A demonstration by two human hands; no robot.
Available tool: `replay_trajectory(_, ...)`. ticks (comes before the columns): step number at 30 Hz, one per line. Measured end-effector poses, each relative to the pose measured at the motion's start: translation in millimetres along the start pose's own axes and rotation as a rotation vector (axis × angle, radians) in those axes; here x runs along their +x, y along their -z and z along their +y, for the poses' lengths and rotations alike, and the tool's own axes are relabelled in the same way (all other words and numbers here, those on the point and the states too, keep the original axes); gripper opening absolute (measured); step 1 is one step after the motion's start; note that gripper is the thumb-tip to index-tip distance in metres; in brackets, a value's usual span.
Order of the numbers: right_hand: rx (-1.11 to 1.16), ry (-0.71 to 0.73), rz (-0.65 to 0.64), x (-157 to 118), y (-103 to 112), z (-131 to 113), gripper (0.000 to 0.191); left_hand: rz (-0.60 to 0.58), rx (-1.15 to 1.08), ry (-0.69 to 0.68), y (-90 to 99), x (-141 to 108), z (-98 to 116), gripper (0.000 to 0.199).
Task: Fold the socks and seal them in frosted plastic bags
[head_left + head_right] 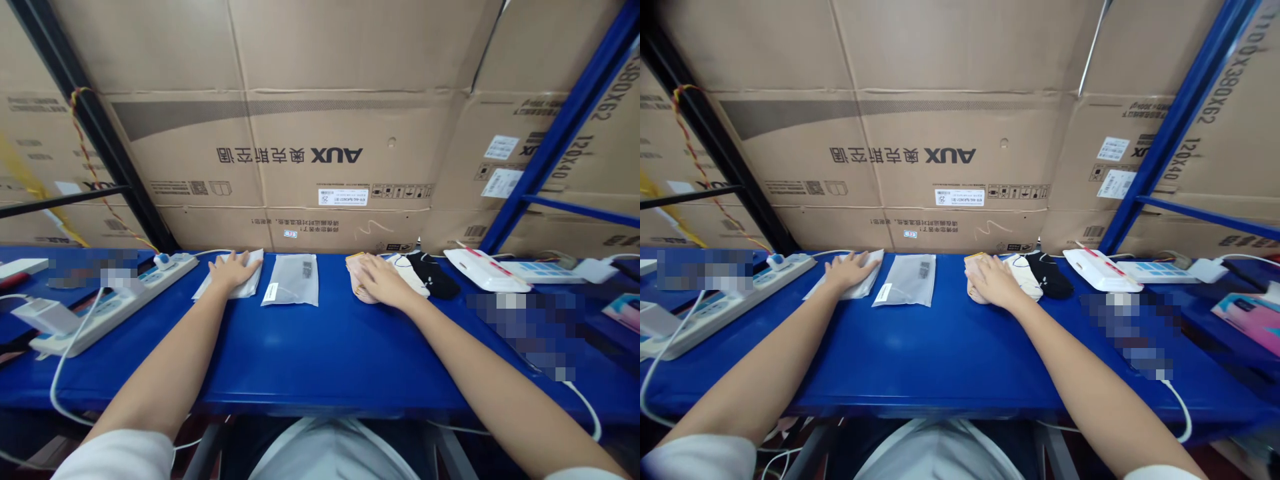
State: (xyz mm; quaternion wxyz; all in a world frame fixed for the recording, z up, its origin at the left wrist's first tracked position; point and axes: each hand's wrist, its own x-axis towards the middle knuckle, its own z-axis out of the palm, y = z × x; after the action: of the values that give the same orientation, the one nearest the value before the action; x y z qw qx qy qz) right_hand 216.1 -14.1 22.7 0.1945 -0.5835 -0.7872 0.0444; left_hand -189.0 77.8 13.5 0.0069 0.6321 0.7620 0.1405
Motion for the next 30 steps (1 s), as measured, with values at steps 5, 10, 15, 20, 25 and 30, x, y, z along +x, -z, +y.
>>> replay_trajectory(5, -0.153, -0.400, -0.007, 1, 22, 36, 0.088, 0.041, -0.029, 0.272, 13.3, -2, 5, 0.096)
replay_trajectory(10, -0.106, -0.621, -0.230, 3, 17, 61, 0.106, -0.003, 0.052, 0.281, 15.1, -2, 6, 0.089)
replay_trajectory(15, -0.124, -0.631, -0.186, 10, 5, 62, 0.094, 0.031, 0.093, 0.253, 16.2, -6, 8, 0.085)
replay_trajectory(20, -0.111, -0.661, -0.140, 12, 3, 54, 0.083, 0.008, 0.115, 0.270, 20.5, -11, 13, 0.080)
replay_trajectory(25, -0.096, -0.659, -0.088, 14, 2, 45, 0.081, 0.023, 0.116, 0.273, 18.9, -12, 13, 0.081)
replay_trajectory(30, -0.129, -0.479, -0.091, 14, -5, 36, 0.079, 0.163, 0.117, 0.153, 18.8, -9, 20, 0.071)
